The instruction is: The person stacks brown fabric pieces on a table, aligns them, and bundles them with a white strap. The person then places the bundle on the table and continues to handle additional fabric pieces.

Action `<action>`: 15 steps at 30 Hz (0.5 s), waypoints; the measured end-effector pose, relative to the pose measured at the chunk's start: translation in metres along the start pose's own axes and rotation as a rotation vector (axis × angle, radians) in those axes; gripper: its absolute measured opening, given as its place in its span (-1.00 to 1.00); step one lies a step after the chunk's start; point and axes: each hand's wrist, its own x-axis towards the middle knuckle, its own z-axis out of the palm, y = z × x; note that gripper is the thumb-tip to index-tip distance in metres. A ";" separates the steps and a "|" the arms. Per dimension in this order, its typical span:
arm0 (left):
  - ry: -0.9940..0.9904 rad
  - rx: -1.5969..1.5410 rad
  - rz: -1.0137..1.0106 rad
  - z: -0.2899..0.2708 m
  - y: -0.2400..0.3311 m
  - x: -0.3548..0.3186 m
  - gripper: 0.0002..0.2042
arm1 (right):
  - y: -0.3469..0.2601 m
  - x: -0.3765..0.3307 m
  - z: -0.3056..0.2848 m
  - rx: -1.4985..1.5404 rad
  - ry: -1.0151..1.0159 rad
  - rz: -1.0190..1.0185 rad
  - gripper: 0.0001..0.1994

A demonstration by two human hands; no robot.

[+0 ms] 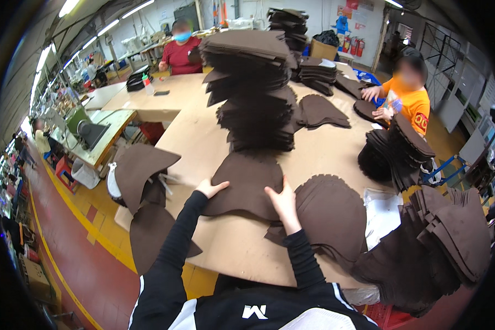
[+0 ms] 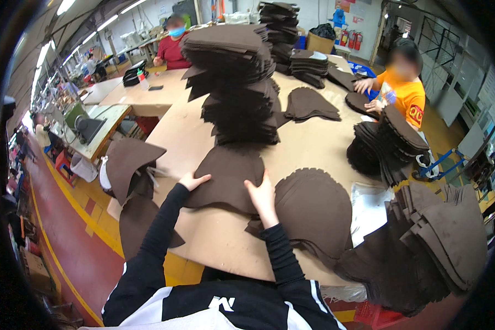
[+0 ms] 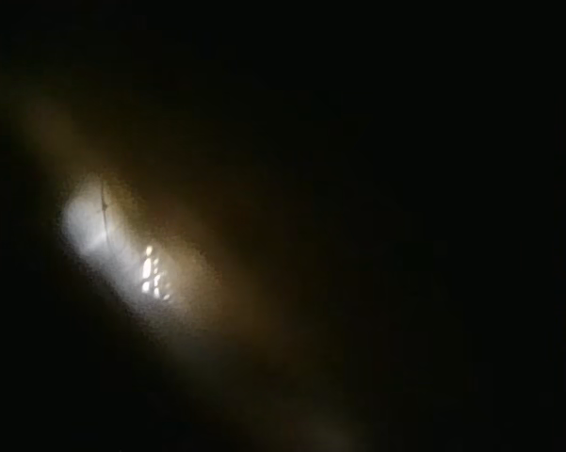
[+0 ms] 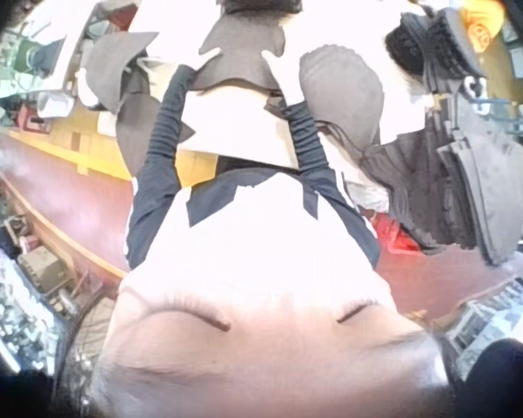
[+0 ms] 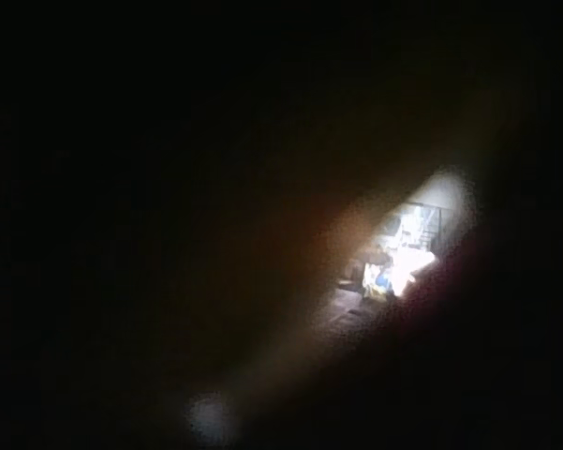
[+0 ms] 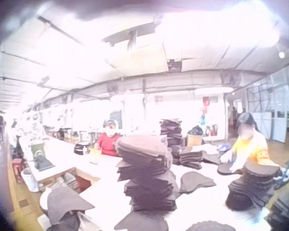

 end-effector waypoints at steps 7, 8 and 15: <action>0.083 0.072 -0.034 -0.041 -0.036 0.016 -0.08 | 0.011 0.000 0.035 0.573 -0.303 0.224 -0.04; 0.109 0.048 -0.050 -0.051 -0.059 0.030 -0.11 | 0.030 0.005 0.063 0.664 -0.319 0.305 -0.14; -0.111 -0.290 -0.148 -0.057 -0.036 -0.021 -0.41 | -0.017 -0.029 0.051 0.404 -0.330 0.156 -0.43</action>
